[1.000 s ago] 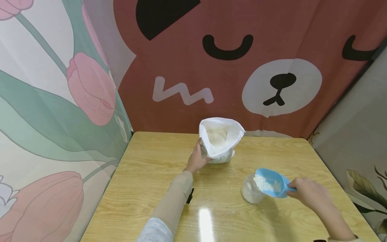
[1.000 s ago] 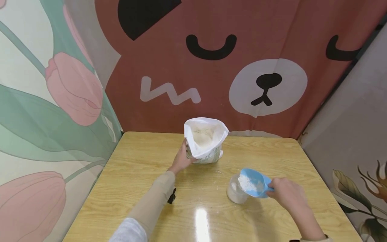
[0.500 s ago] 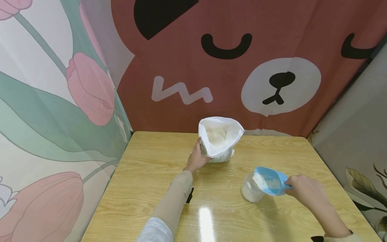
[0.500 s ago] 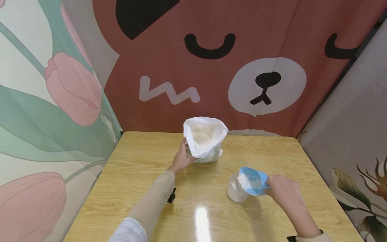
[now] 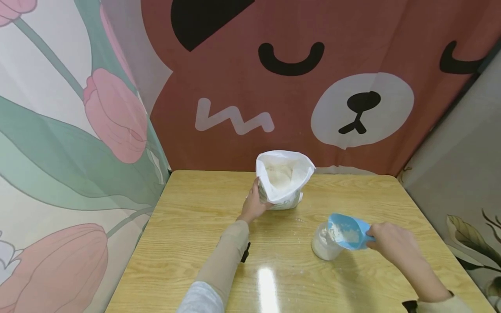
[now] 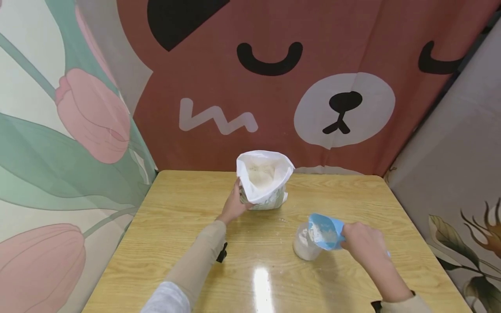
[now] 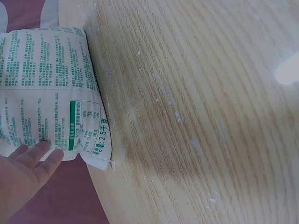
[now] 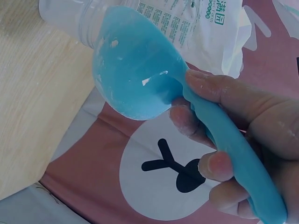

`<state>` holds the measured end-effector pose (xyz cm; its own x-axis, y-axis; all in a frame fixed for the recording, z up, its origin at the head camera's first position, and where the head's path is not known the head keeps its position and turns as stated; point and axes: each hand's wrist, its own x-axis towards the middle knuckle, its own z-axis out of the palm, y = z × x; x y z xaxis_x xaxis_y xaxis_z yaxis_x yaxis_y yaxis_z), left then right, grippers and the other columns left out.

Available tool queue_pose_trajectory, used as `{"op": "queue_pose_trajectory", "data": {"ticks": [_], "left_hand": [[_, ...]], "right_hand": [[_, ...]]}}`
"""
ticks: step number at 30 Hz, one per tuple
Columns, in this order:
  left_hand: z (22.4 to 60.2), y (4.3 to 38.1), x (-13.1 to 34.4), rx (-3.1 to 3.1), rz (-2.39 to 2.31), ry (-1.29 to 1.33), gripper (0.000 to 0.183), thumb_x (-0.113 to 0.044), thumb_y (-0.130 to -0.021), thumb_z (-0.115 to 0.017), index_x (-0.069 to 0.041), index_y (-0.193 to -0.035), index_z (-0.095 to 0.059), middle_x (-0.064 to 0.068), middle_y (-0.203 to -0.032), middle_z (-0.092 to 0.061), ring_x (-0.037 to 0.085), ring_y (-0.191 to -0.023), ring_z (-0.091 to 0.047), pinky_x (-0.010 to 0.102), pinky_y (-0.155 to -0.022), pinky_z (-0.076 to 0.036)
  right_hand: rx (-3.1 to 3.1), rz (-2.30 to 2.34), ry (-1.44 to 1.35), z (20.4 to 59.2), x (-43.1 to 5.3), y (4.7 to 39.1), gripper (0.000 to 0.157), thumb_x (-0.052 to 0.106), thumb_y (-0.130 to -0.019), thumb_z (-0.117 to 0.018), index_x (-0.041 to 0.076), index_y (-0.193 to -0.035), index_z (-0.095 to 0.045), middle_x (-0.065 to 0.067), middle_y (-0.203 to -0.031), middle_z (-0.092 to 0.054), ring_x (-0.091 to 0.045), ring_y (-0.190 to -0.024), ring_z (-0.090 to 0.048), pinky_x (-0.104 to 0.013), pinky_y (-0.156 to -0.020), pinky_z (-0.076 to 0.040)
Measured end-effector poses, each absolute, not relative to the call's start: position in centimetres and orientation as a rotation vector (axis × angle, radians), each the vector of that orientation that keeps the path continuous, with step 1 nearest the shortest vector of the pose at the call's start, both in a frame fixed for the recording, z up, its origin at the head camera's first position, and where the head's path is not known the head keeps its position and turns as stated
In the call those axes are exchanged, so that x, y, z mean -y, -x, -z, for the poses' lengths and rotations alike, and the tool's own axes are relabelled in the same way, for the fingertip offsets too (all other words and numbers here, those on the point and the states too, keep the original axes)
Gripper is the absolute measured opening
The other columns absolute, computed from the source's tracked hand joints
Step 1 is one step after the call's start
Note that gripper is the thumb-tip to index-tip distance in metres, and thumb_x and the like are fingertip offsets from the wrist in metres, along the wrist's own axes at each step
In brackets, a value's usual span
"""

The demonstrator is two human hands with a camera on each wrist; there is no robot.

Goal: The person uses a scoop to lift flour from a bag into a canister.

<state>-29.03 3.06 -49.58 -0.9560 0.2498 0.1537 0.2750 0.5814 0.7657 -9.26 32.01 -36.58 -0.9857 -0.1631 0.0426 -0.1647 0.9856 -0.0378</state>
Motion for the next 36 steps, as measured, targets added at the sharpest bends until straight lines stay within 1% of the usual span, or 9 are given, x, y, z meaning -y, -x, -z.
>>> {"op": "queue_pose_trajectory", "data": {"ticks": [4,7,11,14,16,22,29,36], "left_hand": [[49.66,29.09,-3.01,2.757,1.326,0.468,0.105,-0.037,-0.071,-0.074,-0.017,-0.144,-0.002,0.019,-0.138,-0.031,0.034,-0.118,-0.039,0.047,-0.093,-0.035],[49.62,29.07,-2.96,2.761,1.321,0.465,0.105,-0.037,-0.071,-0.074,-0.017,-0.144,-0.002,0.019,-0.138,-0.031,0.034,-0.118,-0.039,0.047,-0.092,-0.035],[49.53,29.0,-2.92,2.767,1.327,0.46,0.104,-0.038,-0.071,-0.073,-0.017,-0.144,-0.001,0.02,-0.138,-0.03,0.036,-0.118,-0.039,0.049,-0.092,-0.035],[49.52,28.99,-2.89,2.766,1.329,0.461,0.105,-0.038,-0.072,-0.073,-0.018,-0.144,-0.001,0.02,-0.138,-0.03,0.036,-0.118,-0.038,0.05,-0.092,-0.035],[49.54,29.01,-2.92,2.762,1.328,0.464,0.105,-0.038,-0.071,-0.073,-0.018,-0.144,-0.001,0.02,-0.138,-0.03,0.036,-0.118,-0.038,0.05,-0.092,-0.035],[49.61,29.03,-2.98,2.76,1.328,0.47,0.105,-0.036,-0.071,-0.075,-0.019,-0.144,-0.002,0.019,-0.137,-0.032,0.035,-0.118,-0.039,0.048,-0.092,-0.035],[49.62,29.08,-2.94,2.757,1.323,0.48,0.105,-0.036,-0.071,-0.074,-0.018,-0.144,-0.001,0.021,-0.137,-0.032,0.035,-0.117,-0.039,0.048,-0.092,-0.035],[49.68,29.11,-2.94,2.74,1.331,0.495,0.106,-0.036,-0.07,-0.075,-0.017,-0.144,-0.002,0.02,-0.137,-0.031,0.035,-0.118,-0.038,0.048,-0.093,-0.034]], "right_hand": [[3.079,-0.05,-0.269,36.53,-31.98,9.3,0.056,0.012,-0.067,-0.077,0.019,-0.053,-0.023,0.007,-0.054,-0.013,-0.008,-0.048,-0.015,-0.022,-0.045,-0.014],[3.091,-0.038,-0.272,36.42,-31.96,9.39,0.052,0.012,-0.068,-0.076,0.019,-0.05,-0.028,0.007,-0.052,-0.017,-0.008,-0.047,-0.018,-0.022,-0.043,-0.017],[3.118,0.012,-0.283,36.28,-31.98,9.5,0.034,0.015,-0.069,-0.076,0.017,-0.053,-0.046,0.007,-0.051,-0.036,-0.009,-0.045,-0.031,-0.025,-0.04,-0.027],[3.105,0.048,-0.3,36.28,-31.94,9.51,0.025,0.016,-0.068,-0.076,0.017,-0.057,-0.053,0.006,-0.054,-0.047,-0.01,-0.046,-0.039,-0.028,-0.039,-0.033],[3.081,0.06,-0.302,36.31,-31.85,9.45,0.026,0.016,-0.066,-0.077,0.016,-0.057,-0.052,0.006,-0.054,-0.047,-0.01,-0.045,-0.039,-0.028,-0.038,-0.033],[3.045,0.079,-0.309,36.53,-31.81,9.27,0.036,0.016,-0.065,-0.078,0.017,-0.054,-0.043,0.006,-0.051,-0.039,-0.011,-0.045,-0.035,-0.027,-0.037,-0.031],[3.021,0.089,-0.319,36.51,-31.88,9.34,0.037,0.016,-0.063,-0.078,0.016,-0.054,-0.042,0.006,-0.051,-0.041,-0.011,-0.045,-0.037,-0.03,-0.035,-0.033],[2.977,0.133,-0.322,36.78,-31.71,9.2,0.032,0.016,-0.06,-0.08,0.014,-0.057,-0.048,0.003,-0.052,-0.044,-0.012,-0.045,-0.039,-0.032,-0.034,-0.036]]}}
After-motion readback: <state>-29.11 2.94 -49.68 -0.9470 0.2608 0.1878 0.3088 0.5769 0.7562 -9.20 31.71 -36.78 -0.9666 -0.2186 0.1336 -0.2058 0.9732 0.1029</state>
